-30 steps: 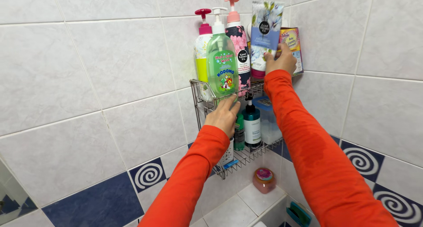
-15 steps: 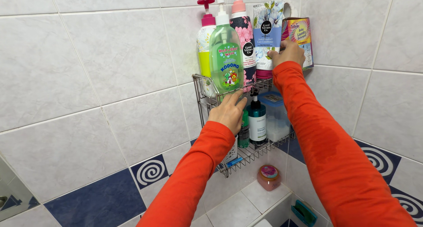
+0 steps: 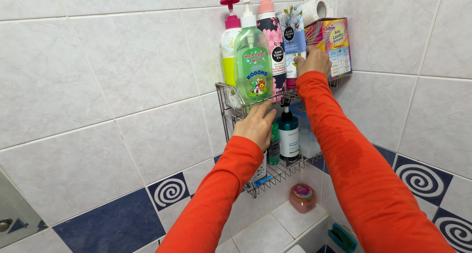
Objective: The person organizes various toiletries and bathroom items from a cluttered sink into a wall-mounted metal rack and on the toilet tank lid. They handle bottles, jars, and a box of wipes, placing them in designated spots to clear the sink area.
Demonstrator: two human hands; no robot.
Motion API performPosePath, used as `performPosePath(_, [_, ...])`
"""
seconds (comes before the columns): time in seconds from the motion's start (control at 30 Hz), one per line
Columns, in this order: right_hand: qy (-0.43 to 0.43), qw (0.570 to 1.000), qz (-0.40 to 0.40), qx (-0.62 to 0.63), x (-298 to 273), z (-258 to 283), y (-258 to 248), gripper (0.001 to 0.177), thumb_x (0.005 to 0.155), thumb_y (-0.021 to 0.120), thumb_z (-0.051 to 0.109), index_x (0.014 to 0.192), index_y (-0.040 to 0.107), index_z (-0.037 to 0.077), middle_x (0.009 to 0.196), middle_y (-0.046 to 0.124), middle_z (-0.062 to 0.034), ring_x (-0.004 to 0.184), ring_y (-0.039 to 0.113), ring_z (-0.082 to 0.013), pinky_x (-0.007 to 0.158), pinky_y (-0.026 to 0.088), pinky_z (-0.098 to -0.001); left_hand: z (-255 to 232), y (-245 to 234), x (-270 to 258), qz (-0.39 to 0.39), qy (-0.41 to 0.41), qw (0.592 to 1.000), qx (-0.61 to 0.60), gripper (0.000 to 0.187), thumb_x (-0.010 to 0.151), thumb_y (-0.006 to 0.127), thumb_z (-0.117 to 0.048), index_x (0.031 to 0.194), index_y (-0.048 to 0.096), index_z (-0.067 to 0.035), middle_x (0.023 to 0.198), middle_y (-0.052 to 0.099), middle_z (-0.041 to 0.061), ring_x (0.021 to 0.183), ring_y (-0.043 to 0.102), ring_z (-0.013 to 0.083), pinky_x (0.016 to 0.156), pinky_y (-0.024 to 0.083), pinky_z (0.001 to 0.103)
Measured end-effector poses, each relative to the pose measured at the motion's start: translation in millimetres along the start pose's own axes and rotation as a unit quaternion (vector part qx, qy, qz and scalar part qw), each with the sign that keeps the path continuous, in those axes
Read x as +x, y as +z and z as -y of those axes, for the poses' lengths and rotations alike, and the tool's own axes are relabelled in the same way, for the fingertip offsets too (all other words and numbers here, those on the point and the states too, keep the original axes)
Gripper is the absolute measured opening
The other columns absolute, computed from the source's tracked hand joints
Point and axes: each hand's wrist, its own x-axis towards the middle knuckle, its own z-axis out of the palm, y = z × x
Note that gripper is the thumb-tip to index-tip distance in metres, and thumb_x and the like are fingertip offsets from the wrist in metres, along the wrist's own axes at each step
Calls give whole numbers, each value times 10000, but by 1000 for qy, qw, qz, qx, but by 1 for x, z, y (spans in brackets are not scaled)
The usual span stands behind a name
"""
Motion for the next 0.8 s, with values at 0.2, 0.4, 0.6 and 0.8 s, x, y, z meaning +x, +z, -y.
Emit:
performPosePath(0.2, [1, 994, 85, -75, -8, -11, 2, 373, 800, 884, 265, 1042, 734, 24, 979, 726, -251, 949, 695, -431, 838, 548, -508, -2, 1, -3, -1, 5, 1000, -1, 421, 786, 732, -89, 1203, 682, -78, 1447, 544, 76, 1281, 550, 257, 823, 601, 390])
performPosePath(0.4, [-18, 995, 85, -52, -7, -14, 7, 385, 788, 879, 228, 1061, 718, 8, 1010, 718, -252, 970, 691, -432, 855, 550, -505, -2, 0, -4, -13, 6, 1000, 9, 418, 771, 722, -68, 1188, 693, -69, 1451, 549, 83, 1290, 553, 254, 809, 605, 375])
performPosePath(0.6, [-164, 980, -92, 63, -59, -14, 7, 516, 780, 818, 63, 1237, 649, -106, 1122, 625, -264, 946, 660, -449, 799, 548, -489, -10, 4, -12, -30, -1, 1000, -5, 417, 791, 718, -99, 1206, 694, -70, 1426, 568, 90, 1240, 573, 264, 839, 587, 395])
performPosePath(0.8, [-134, 941, -81, 300, -151, 23, -41, 195, 951, 755, 43, 1143, 749, 9, 1044, 631, -116, 884, 648, -207, 755, 548, -304, -23, -15, -35, -79, -17, 994, -66, 386, 834, 684, -94, 1220, 696, -91, 1275, 663, 59, 1111, 637, 263, 830, 575, 401])
